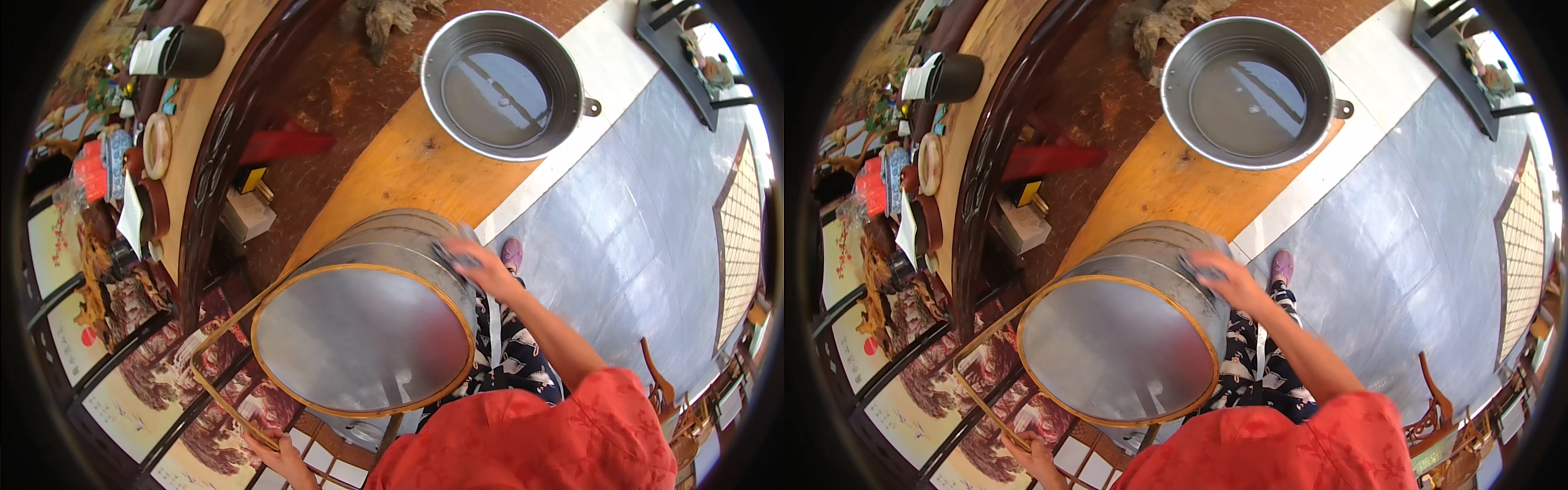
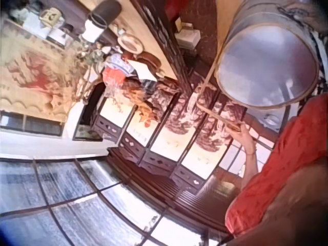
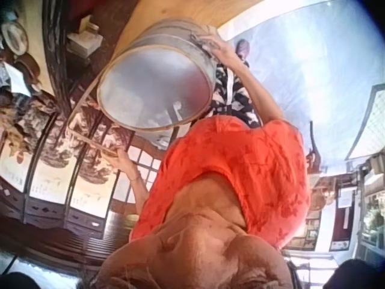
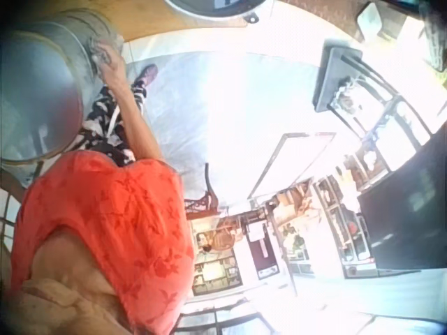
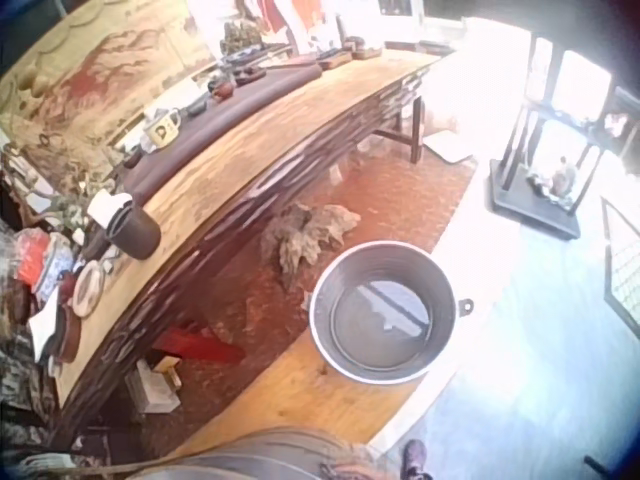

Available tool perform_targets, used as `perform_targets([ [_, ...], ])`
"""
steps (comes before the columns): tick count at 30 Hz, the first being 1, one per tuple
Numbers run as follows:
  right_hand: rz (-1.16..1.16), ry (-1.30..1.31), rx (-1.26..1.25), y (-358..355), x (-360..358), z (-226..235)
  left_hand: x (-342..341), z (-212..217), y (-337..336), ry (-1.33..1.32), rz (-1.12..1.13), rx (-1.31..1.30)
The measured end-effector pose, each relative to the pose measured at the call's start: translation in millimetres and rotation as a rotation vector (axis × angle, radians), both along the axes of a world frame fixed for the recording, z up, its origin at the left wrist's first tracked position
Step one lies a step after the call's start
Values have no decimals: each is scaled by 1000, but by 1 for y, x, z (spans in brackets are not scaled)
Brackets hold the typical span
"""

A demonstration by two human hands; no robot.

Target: The person cleans a large metal container and a wooden structure. They wipe the inside and outside of the metal basin with a cloth, and also wipe down the wooden frame of a large sieve-like object.

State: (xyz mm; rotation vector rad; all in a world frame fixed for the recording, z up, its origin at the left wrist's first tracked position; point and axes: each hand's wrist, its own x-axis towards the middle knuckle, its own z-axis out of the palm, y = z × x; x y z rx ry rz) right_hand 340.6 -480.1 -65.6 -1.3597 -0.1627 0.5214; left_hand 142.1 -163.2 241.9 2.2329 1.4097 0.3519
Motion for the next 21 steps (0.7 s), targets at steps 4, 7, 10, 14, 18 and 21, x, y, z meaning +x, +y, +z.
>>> perform_targets([
  [4, -139, 158, 44, 0, -38, 19, 30, 6, -23, 49, 125, -18],
  [7, 25, -6, 1, 28, 31, -15, 50, 13, -39, 12, 120, -79],
  [10, -34, -62, 34, 41, 38, -18, 59, 14, -46, -1, 127, -91],
  [14, -227, -33, 85, 4, -46, 52, 49, 13, -39, -74, 103, -95],
  [18, -277, -76, 96, 15, -36, 52, 57, 18, -34, -60, 88, -113],
  [21, -147, -68, 151, 34, 32, 30, 63, 15, -30, -112, 44, -142],
])
